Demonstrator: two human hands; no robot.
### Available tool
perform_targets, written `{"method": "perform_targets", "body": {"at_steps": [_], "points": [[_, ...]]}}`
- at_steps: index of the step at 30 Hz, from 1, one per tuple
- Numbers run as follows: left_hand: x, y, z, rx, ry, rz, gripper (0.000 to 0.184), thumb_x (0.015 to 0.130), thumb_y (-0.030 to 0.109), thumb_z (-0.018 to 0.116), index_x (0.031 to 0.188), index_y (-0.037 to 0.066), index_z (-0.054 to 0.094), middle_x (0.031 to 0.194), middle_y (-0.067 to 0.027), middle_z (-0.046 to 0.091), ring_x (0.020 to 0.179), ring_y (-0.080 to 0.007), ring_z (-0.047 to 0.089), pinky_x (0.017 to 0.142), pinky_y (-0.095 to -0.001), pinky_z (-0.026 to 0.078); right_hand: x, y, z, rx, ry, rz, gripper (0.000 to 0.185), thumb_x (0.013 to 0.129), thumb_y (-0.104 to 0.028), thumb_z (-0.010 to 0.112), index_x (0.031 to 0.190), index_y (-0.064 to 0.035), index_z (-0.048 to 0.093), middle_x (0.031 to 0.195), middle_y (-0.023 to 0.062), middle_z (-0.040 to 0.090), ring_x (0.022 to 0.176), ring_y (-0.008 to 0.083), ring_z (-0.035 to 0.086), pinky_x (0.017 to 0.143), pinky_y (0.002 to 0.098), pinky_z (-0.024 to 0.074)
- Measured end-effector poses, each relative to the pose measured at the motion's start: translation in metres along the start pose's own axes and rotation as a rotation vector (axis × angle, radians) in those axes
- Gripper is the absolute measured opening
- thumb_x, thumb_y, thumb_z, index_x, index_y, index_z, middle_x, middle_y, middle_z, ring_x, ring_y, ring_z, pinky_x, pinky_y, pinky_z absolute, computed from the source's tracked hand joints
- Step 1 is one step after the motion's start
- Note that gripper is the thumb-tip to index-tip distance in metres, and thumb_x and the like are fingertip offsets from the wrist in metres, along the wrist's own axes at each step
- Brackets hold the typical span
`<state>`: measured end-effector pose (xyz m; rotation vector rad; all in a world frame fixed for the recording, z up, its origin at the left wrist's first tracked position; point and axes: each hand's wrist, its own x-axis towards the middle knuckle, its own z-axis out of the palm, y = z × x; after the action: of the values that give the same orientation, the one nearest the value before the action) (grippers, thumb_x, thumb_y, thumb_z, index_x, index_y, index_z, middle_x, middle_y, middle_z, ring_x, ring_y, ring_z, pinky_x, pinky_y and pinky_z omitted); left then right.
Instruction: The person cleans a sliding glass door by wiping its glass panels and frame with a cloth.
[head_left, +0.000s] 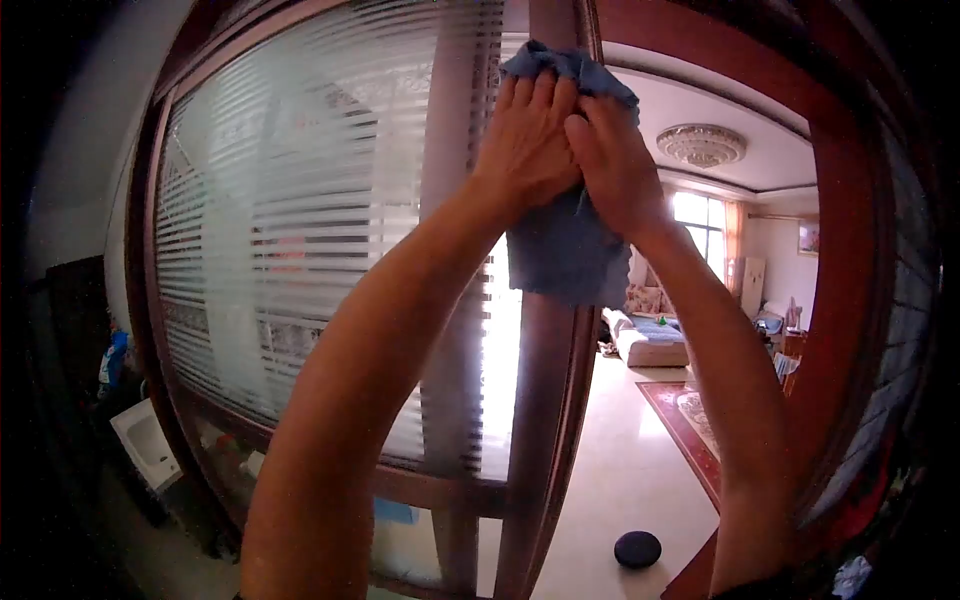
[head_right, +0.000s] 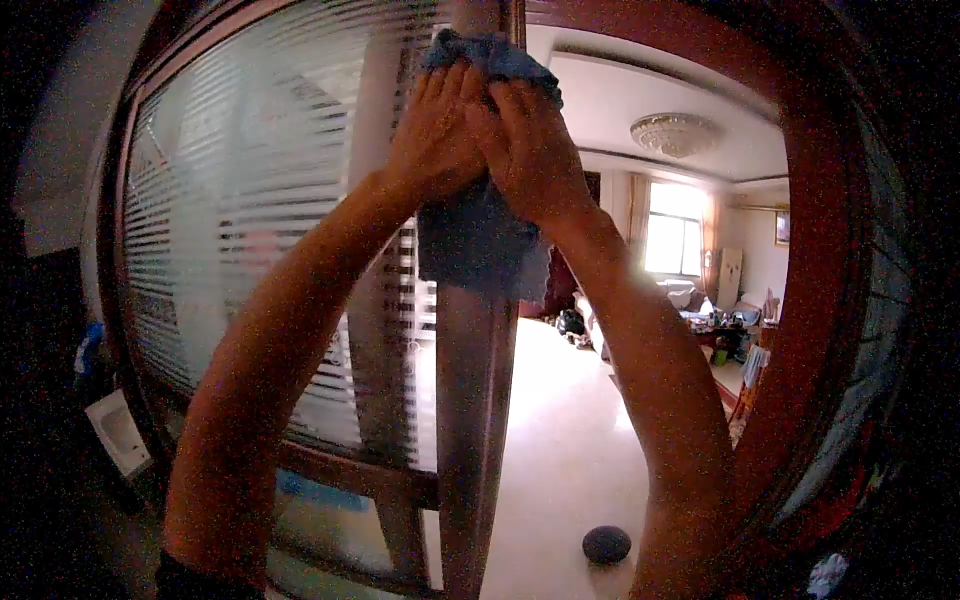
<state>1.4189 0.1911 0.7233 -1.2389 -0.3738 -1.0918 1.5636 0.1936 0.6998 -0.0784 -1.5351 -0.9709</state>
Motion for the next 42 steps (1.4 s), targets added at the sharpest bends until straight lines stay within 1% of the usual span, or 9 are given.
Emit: {"method": "perform_targets", "body": {"at_steps": [6,12,14,18,22,25,32,38,42], "points": [[0.016,-0.041,0.016,0.034,-0.02,0.015,0.041,0.086,0.031,0.045,0.114,0.003,0.056,0.119,-0.0179,0.055,0.113,-0.0351,0.05,0.102,-0.0477,0.033,0.03,0.02,0.013,-0.517,0.027,-0.416,0.03,0.096,-0.019,0.046,0.121,-0.0048,0.055,0.123,0.0171,0.054,0.111,0.0349,0.052,0.093,0.0427,0.0433],[0.023,-0.09,0.016,0.126,-0.08,-0.075,0.043,0.089,0.031,0.043,0.12,0.005,0.056,0.121,-0.0158,0.057,0.118,-0.0345,0.051,0.107,-0.0465,0.031,0.075,0.02,0.043,-0.72,0.064,-0.585,0.031,0.095,-0.02,0.045,0.122,-0.0111,0.057,0.121,0.0111,0.058,0.107,0.0309,0.055,0.088,0.0416,0.0458],[0.011,-0.104,0.017,0.179,0.001,-0.093,0.043,0.09,0.032,0.043,0.121,0.004,0.056,0.122,-0.0158,0.057,0.12,-0.034,0.05,0.108,-0.0465,0.03,0.082,0.005,0.053,-0.69,-0.084,-0.453,0.031,0.093,-0.023,0.046,0.12,-0.0128,0.059,0.12,0.0093,0.058,0.106,0.0296,0.056,0.085,0.0412,0.0463],[-0.005,-0.11,-0.001,0.305,-0.22,-0.102,0.044,0.089,0.032,0.045,0.122,0.004,0.055,0.122,-0.0155,0.056,0.12,-0.0333,0.05,0.11,-0.0467,0.029,0.078,-0.005,0.076,-0.568,-0.148,-0.123,0.031,0.092,-0.028,0.047,0.116,-0.0154,0.062,0.114,0.0078,0.061,0.106,0.0277,0.056,0.084,0.0419,0.0455],[-0.054,-0.122,-0.036,0.366,-0.125,-0.033,0.044,0.089,0.033,0.046,0.12,0.003,0.056,0.122,-0.0156,0.055,0.119,-0.0327,0.049,0.109,-0.0467,0.029,0.059,-0.032,0.123,-0.36,0.036,-0.223,0.034,0.095,-0.034,0.045,0.113,-0.0103,0.063,0.108,0.0106,0.062,0.103,0.0284,0.057,0.093,0.0436,0.04],[-0.079,-0.121,-0.062,0.344,-0.215,-0.118,0.043,0.089,0.033,0.046,0.118,0.003,0.056,0.123,-0.0162,0.054,0.118,-0.0333,0.048,0.108,-0.0473,0.03,0.047,-0.072,0.128,-0.214,0.015,-0.132,0.036,0.094,-0.036,0.048,0.111,-0.0079,0.063,0.107,0.0117,0.063,0.102,0.029,0.057,0.094,0.0428,0.0395],[-0.14,-0.091,-0.103,0.207,-0.242,-0.287,0.046,0.089,0.036,0.049,0.118,0.0,0.054,0.119,-0.0199,0.052,0.112,-0.0376,0.046,0.099,-0.0496,0.034,0.017,-0.103,0.133,-0.076,-0.119,-0.325,0.039,0.09,-0.04,0.056,0.11,-0.0074,0.064,0.104,0.0134,0.063,0.099,0.0304,0.057,0.093,0.0426,0.0413],[-0.127,-0.066,-0.093,0.116,-0.337,-0.339,0.044,0.089,0.031,0.046,0.12,0.0,0.051,0.115,-0.021,0.051,0.103,-0.0378,0.051,0.094,-0.0495,0.035,0.016,-0.08,0.113,-0.165,-0.148,-0.297,0.043,0.092,-0.043,0.051,0.119,-0.0104,0.062,0.11,0.0144,0.063,0.104,0.0312,0.057,0.101,0.0454,0.0365],[-0.1,-0.073,-0.077,0.118,-0.393,-0.27,0.055,0.095,0.037,0.039,0.131,-0.005,0.042,0.123,-0.024,0.049,0.111,-0.0391,0.049,0.101,-0.0498,0.033,0.021,-0.071,0.094,-0.356,-0.078,-0.262,0.036,0.09,-0.028,0.054,0.121,-0.0111,0.061,0.105,0.0129,0.059,0.098,0.0335,0.055,0.091,0.0437,0.0431]]}}
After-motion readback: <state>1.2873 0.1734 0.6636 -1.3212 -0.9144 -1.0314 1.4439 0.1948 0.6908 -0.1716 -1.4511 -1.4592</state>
